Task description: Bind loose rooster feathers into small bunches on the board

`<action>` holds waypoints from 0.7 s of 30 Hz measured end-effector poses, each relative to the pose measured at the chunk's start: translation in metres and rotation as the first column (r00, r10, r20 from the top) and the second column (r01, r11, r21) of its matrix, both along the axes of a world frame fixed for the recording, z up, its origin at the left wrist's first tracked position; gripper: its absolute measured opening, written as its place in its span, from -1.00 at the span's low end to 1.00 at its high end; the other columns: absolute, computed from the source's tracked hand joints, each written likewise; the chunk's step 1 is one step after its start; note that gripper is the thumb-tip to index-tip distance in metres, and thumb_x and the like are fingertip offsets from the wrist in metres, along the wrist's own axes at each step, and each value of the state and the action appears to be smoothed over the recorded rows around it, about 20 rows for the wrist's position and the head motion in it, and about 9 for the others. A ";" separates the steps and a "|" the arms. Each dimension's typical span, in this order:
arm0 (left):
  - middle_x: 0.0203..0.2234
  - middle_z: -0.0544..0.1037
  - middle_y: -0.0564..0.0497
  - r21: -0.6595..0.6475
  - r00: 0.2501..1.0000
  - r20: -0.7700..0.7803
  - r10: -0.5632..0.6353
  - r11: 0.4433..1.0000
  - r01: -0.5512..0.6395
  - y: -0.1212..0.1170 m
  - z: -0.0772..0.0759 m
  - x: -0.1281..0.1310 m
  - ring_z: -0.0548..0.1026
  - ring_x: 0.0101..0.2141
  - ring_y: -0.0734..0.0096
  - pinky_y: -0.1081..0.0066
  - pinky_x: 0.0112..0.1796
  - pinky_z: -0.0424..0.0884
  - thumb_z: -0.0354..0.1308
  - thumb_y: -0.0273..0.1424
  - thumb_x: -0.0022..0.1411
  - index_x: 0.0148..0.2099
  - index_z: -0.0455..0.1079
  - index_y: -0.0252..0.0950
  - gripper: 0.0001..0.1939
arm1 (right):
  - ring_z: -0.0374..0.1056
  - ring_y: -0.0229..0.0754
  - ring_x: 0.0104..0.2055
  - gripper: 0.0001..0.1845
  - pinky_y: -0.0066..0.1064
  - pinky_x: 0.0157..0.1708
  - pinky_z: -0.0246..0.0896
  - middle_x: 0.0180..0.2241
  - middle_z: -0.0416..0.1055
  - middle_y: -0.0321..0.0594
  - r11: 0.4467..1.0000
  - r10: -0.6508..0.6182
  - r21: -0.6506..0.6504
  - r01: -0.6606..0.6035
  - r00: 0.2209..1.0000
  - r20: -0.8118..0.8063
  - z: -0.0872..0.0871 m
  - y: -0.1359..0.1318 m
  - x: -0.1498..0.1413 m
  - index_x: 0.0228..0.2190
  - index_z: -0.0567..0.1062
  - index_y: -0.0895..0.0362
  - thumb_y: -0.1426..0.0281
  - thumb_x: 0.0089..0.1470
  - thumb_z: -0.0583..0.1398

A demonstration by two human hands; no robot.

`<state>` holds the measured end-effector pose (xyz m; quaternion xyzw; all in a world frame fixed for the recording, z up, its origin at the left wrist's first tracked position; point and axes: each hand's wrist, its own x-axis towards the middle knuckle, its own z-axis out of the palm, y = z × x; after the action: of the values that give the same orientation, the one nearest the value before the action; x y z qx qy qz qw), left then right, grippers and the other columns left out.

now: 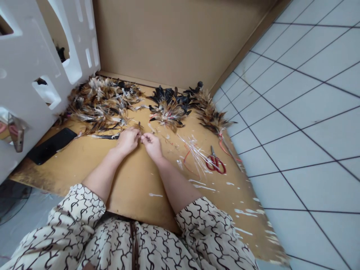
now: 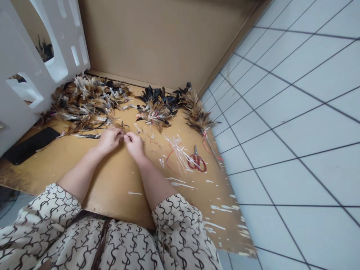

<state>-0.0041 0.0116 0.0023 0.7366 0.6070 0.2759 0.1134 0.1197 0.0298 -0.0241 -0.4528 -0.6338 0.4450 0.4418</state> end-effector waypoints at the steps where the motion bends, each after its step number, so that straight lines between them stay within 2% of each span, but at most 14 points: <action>1: -0.32 0.54 -0.17 -0.003 1.000 0.026 -0.001 1.000 0.001 0.000 0.001 0.000 0.46 -0.21 0.17 0.28 -0.16 0.34 -0.02 -0.54 0.09 -0.36 0.45 -0.30 -0.79 | 0.10 -0.32 -0.59 -0.83 -0.46 -0.51 0.03 -0.70 0.19 -0.41 1.000 0.005 0.004 -0.005 1.000 0.008 0.000 0.000 0.000 -0.68 0.28 0.08 0.34 -0.14 0.09; 5: -0.40 0.56 -0.11 -0.090 0.975 0.220 0.036 0.996 -0.016 0.004 0.001 -0.006 0.48 -0.30 0.23 0.29 -0.20 0.35 0.05 -0.53 0.05 -0.42 0.47 -0.30 -0.84 | 0.06 -0.32 -0.60 -0.84 -0.46 -0.53 -0.03 -0.72 0.17 -0.42 1.000 -0.005 0.023 0.003 0.998 0.066 0.000 0.001 0.001 -0.68 0.29 0.08 0.36 -0.15 0.10; 7: -0.46 0.56 -0.05 -0.130 0.910 0.404 0.093 0.991 -0.044 0.006 0.001 -0.009 0.48 -0.37 0.29 0.34 -0.24 0.36 0.09 -0.53 0.01 -0.45 0.47 -0.32 -0.88 | 0.05 -0.32 -0.61 -0.86 -0.45 -0.54 -0.07 -0.72 0.16 -0.43 0.998 -0.046 0.050 0.041 0.993 0.108 0.001 0.003 0.003 -0.67 0.32 0.08 0.37 -0.16 0.10; 9: -0.56 0.52 0.03 -0.160 0.788 0.596 0.155 0.984 -0.073 0.008 0.002 -0.012 0.45 -0.45 0.40 0.41 -0.31 0.36 0.13 -0.54 -0.03 -0.48 0.44 -0.33 -0.92 | 0.05 -0.31 -0.61 -0.87 -0.45 -0.55 -0.09 -0.73 0.17 -0.43 0.993 -0.102 0.079 0.093 0.987 0.126 0.003 0.007 0.005 -0.67 0.34 0.09 0.38 -0.17 0.11; 11: -0.68 0.43 0.12 -0.220 0.627 0.747 0.224 0.972 -0.086 0.009 0.003 -0.013 0.37 -0.57 0.51 0.48 -0.41 0.33 0.16 -0.55 -0.06 -0.53 0.39 -0.34 -0.94 | 0.04 -0.32 -0.63 -0.86 -0.45 -0.55 -0.09 -0.73 0.17 -0.43 0.988 -0.147 0.068 0.141 0.984 0.103 0.006 0.011 0.007 -0.69 0.33 0.09 0.39 -0.17 0.12; 13: -0.74 0.35 0.16 -0.297 0.432 0.851 0.298 0.952 -0.071 0.009 0.005 -0.012 0.29 -0.65 0.60 0.53 -0.49 0.29 0.16 -0.55 -0.05 -0.56 0.34 -0.35 -0.90 | 0.01 -0.35 -0.66 -0.82 -0.46 -0.58 -0.09 -0.74 0.17 -0.43 0.981 -0.194 -0.014 0.195 0.981 0.027 0.009 0.013 0.008 -0.71 0.30 0.09 0.39 -0.16 0.11; 16: -0.71 0.39 0.14 -0.361 0.148 0.922 0.357 0.933 -0.003 0.008 0.008 -0.008 0.31 -0.68 0.62 0.55 -0.54 0.30 0.10 -0.57 0.02 -0.50 0.34 -0.36 -0.91 | 0.01 -0.38 -0.68 -0.83 -0.49 -0.62 -0.08 -0.74 0.20 -0.43 0.949 -0.271 -0.204 0.240 0.953 -0.139 0.010 0.009 0.004 -0.67 0.30 0.10 0.36 -0.13 0.12; 18: -0.68 0.41 0.12 -0.381 0.044 0.924 0.379 0.923 0.060 0.008 0.008 -0.005 0.35 -0.67 0.61 0.54 -0.52 0.34 0.07 -0.60 0.03 -0.46 0.35 -0.36 -0.91 | 0.06 -0.39 -0.68 -0.83 -0.51 -0.63 -0.04 -0.72 0.24 -0.42 0.932 -0.290 -0.286 0.224 0.933 -0.213 0.008 0.002 -0.001 -0.64 0.33 0.11 0.32 -0.13 0.15; 21: -0.65 0.43 0.09 -0.396 -0.009 0.916 0.402 0.906 0.151 0.008 0.006 -0.002 0.41 -0.62 0.58 0.50 -0.45 0.40 0.08 -0.64 0.02 -0.44 0.35 -0.37 -0.90 | 0.12 -0.39 -0.66 -0.81 -0.53 -0.63 0.02 -0.69 0.32 -0.38 0.926 -0.282 -0.327 0.190 0.922 -0.265 0.002 -0.010 -0.008 -0.62 0.34 0.12 0.28 -0.15 0.18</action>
<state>-0.0057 0.0195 0.0081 0.2250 0.4527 0.5968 0.6231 0.1114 0.0197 -0.0218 -0.5125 -0.4238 0.5424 0.5134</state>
